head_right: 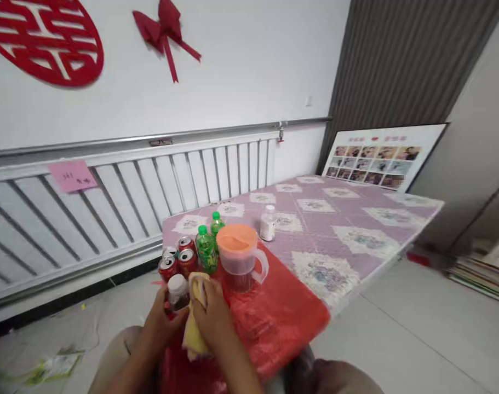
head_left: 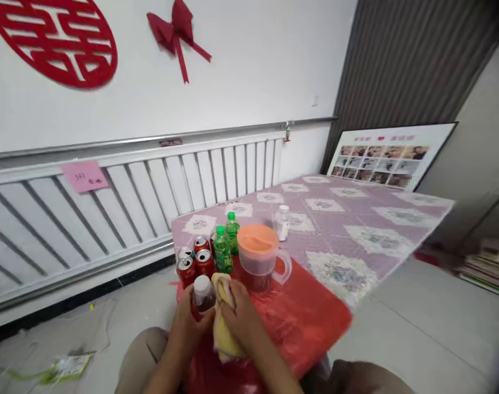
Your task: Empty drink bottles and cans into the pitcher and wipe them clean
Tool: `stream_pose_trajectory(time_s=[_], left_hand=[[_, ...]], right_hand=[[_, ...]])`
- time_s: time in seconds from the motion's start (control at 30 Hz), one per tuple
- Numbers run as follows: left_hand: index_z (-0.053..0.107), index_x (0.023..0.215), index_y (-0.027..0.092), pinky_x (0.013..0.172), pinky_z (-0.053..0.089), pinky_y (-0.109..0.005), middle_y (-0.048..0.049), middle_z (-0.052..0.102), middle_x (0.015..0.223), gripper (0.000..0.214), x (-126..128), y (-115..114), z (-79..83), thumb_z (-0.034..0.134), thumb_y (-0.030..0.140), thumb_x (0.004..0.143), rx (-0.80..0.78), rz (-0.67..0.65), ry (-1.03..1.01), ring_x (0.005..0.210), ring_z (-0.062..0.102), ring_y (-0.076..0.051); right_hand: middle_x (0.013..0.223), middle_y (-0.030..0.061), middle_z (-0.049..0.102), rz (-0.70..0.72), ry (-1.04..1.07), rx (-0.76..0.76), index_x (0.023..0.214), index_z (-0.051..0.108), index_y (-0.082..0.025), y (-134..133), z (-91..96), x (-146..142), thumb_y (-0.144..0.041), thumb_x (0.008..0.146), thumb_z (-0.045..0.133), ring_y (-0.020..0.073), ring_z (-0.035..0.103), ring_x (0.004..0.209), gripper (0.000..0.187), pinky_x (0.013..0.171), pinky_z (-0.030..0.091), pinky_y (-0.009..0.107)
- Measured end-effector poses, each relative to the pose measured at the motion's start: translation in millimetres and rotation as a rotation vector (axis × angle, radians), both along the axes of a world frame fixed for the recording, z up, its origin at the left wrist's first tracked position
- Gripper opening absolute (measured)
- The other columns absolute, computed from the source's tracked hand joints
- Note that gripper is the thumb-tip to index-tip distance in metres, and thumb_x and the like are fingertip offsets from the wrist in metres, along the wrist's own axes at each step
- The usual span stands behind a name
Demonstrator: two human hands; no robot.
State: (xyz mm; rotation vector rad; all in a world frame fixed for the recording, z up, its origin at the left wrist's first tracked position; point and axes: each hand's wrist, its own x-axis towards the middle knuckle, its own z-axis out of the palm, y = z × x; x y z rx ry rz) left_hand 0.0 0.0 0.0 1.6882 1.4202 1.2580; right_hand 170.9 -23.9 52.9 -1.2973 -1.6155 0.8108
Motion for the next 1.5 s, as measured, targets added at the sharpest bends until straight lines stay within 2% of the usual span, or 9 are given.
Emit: stream_pose_trajectory(time_s=[0.13, 0.43, 0.63, 0.87, 0.93, 1.07, 1.17, 1.37, 1.5], left_hand=[[0.043, 0.125, 0.016, 0.094, 0.051, -0.047, -0.0143, 0.059, 0.122, 0.064, 9, -5, 3.2, 0.07, 0.035, 0.07, 0.031, 0.099, -0.011, 0.109, 0.062, -0.029], [0.048, 0.122, 0.016, 0.087, 0.054, -0.046, -0.0123, 0.064, 0.114, 0.066, 17, -13, 9.5, 0.076, 0.035, 0.064, 0.009, 0.263, 0.118, 0.101, 0.065, -0.03], [0.046, 0.123, 0.016, 0.093, 0.05, -0.048, -0.0135, 0.062, 0.117, 0.067, 27, -18, 10.8, 0.075, 0.033, 0.065, -0.002, 0.355, 0.155, 0.105, 0.063, -0.03], [0.035, 0.138, 0.018, 0.109, 0.037, -0.049, -0.0157, 0.052, 0.136, 0.079, 21, -19, 35.6, 0.071, 0.022, 0.068, -0.112, 0.166, 0.134, 0.124, 0.052, -0.031], [0.029, 0.143, 0.019, 0.112, 0.034, -0.046, -0.0146, 0.046, 0.144, 0.082, 16, -19, 46.2, 0.065, 0.016, 0.07, -0.159, 0.076, 0.072, 0.129, 0.048, -0.029], [0.043, 0.136, 0.02, 0.112, 0.035, -0.04, -0.0074, 0.057, 0.135, 0.066, 13, -18, 63.1, 0.06, 0.014, 0.072, -0.254, -0.105, -0.019, 0.125, 0.052, -0.025], [0.05, 0.129, 0.019, 0.105, 0.042, -0.036, -0.0066, 0.063, 0.126, 0.06, 19, -18, 63.5, 0.063, 0.015, 0.071, -0.234, -0.058, -0.052, 0.116, 0.058, -0.024], [0.046, 0.129, 0.019, 0.095, 0.049, -0.039, -0.0097, 0.065, 0.118, 0.064, 32, -19, 40.2, 0.07, 0.02, 0.07, -0.111, 0.136, -0.04, 0.106, 0.062, -0.026], [0.049, 0.128, 0.018, 0.104, 0.042, -0.044, -0.0113, 0.061, 0.125, 0.059, 33, -23, 39.9, 0.07, 0.026, 0.073, -0.04, 0.15, 0.057, 0.117, 0.056, -0.029]], right_hand=[[0.131, 0.0142, 0.054, 0.078, -0.017, -0.008, 0.131, 0.053, -0.014, 21, 0.1, 9, -0.019, 0.08, 0.048, 0.025, 0.05, 0.124, 0.051, 0.108, 0.036, 0.041], [0.133, 0.0099, 0.058, 0.355, -0.12, -0.13, 0.134, 0.054, -0.022, 55, -32.1, 24, -0.012, 0.079, 0.048, 0.0228, 0.051, 0.126, 0.056, 0.109, 0.036, 0.039], [0.131, 0.0128, 0.057, 0.374, -0.074, -0.115, 0.134, 0.053, -0.02, 61, -32.9, 27, -0.013, 0.079, 0.05, 0.0239, 0.053, 0.122, 0.056, 0.107, 0.038, 0.039], [0.132, 0.0152, 0.055, 0.445, -0.015, -0.125, 0.133, 0.051, -0.013, 64, -30.9, 41, -0.018, 0.08, 0.05, 0.025, 0.052, 0.124, 0.053, 0.108, 0.037, 0.042], [0.132, 0.0145, 0.056, 0.437, 0.011, -0.149, 0.132, 0.052, -0.014, 63, -32.4, 45, -0.019, 0.081, 0.05, 0.0248, 0.053, 0.122, 0.052, 0.107, 0.038, 0.042], [0.129, 0.0126, 0.058, 0.408, 0.049, -0.132, 0.132, 0.052, -0.017, 59, -35.3, 47, -0.02, 0.082, 0.05, 0.0239, 0.056, 0.119, 0.05, 0.104, 0.042, 0.041], [0.132, 0.0138, 0.055, 0.355, 0.043, -0.025, 0.132, 0.05, -0.016, 50, -35.8, 42, -0.019, 0.083, 0.05, 0.0244, 0.052, 0.124, 0.049, 0.107, 0.04, 0.041], [0.152, 0.0095, 0.031, 0.263, 0.084, 0.353, 0.138, 0.044, -0.026, 22, -31.2, 31, -0.021, 0.09, 0.049, 0.0235, 0.034, 0.14, 0.048, 0.112, 0.035, 0.04], [0.146, 0.0127, 0.041, 0.227, 0.123, 0.2, 0.139, 0.042, -0.022, 27, -35.0, 29, -0.025, 0.09, 0.048, 0.024, 0.04, 0.136, 0.049, 0.11, 0.038, 0.041]])
